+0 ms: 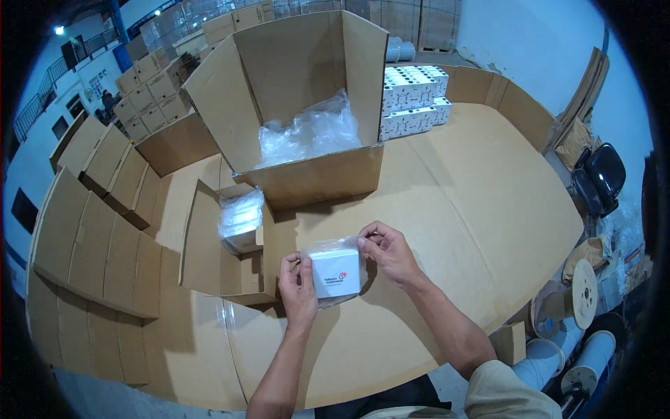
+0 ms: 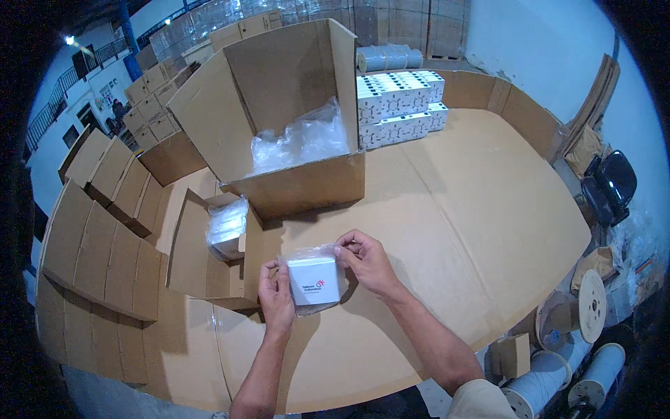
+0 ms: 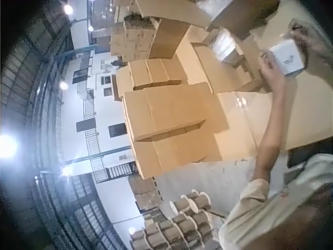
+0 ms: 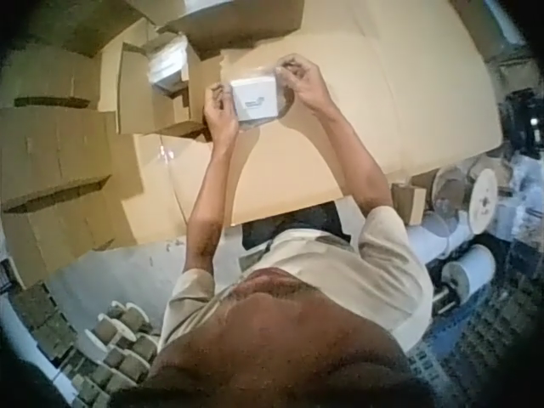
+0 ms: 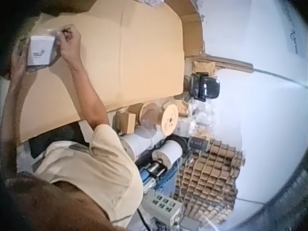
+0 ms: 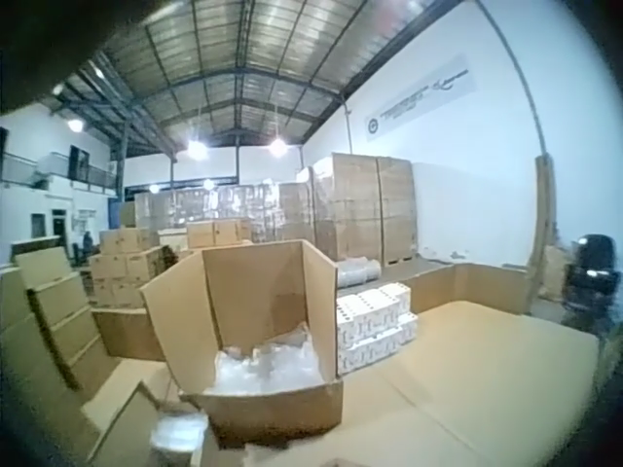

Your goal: Packing small white networking equipment boxes into individual plastic bags and then into a larger shipping container.

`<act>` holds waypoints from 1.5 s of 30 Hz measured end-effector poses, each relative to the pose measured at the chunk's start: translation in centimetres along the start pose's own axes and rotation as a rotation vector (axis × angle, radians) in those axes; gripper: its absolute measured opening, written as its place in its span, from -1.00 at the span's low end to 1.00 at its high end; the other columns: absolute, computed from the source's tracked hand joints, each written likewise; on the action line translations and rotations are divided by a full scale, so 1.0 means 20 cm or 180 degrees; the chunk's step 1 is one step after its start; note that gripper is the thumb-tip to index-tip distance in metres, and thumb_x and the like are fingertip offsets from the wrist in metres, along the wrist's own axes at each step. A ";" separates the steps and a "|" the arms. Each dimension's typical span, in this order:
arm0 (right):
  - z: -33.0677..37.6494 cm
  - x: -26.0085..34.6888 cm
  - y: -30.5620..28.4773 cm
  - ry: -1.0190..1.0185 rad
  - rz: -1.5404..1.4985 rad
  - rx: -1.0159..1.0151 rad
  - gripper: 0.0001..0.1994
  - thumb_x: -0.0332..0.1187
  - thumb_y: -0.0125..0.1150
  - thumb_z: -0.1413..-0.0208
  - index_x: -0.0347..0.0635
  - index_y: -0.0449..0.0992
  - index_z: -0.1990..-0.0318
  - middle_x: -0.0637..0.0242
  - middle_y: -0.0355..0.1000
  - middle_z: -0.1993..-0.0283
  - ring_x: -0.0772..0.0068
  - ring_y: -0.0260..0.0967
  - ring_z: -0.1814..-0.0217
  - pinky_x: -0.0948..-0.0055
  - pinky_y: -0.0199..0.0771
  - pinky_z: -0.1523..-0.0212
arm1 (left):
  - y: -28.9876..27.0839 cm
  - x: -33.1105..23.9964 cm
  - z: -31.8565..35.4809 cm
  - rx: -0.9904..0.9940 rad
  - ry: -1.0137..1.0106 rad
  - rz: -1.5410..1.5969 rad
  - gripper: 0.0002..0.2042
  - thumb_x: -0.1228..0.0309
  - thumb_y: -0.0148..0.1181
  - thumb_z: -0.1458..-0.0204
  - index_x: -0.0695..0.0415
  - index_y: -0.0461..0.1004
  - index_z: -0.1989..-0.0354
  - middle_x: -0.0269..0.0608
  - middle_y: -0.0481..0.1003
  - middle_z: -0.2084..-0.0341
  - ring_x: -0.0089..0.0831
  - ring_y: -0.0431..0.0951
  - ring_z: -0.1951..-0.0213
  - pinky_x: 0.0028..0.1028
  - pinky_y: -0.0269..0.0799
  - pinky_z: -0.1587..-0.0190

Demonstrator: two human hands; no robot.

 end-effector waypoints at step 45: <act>0.01 0.04 0.02 -0.0100 0.0357 0.0323 -0.70 -0.46 0.29 -0.24 -0.31 0.50 -0.10 0.28 0.55 0.05 0.49 0.49 -0.03 0.44 0.51 -0.08 | 0.12 0.02 -0.08 0.0574 -0.0207 0.0631 -0.69 0.36 0.31 -0.22 0.20 0.53 -0.09 -0.32 0.56 0.15 -0.57 0.51 0.12 -0.53 0.42 0.03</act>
Point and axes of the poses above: each hand's wrist, its own z-axis away from the middle knuckle, its own y-axis out of the palm, x = y × z, the point moved 6 cm from there along -z, towards the middle knuckle
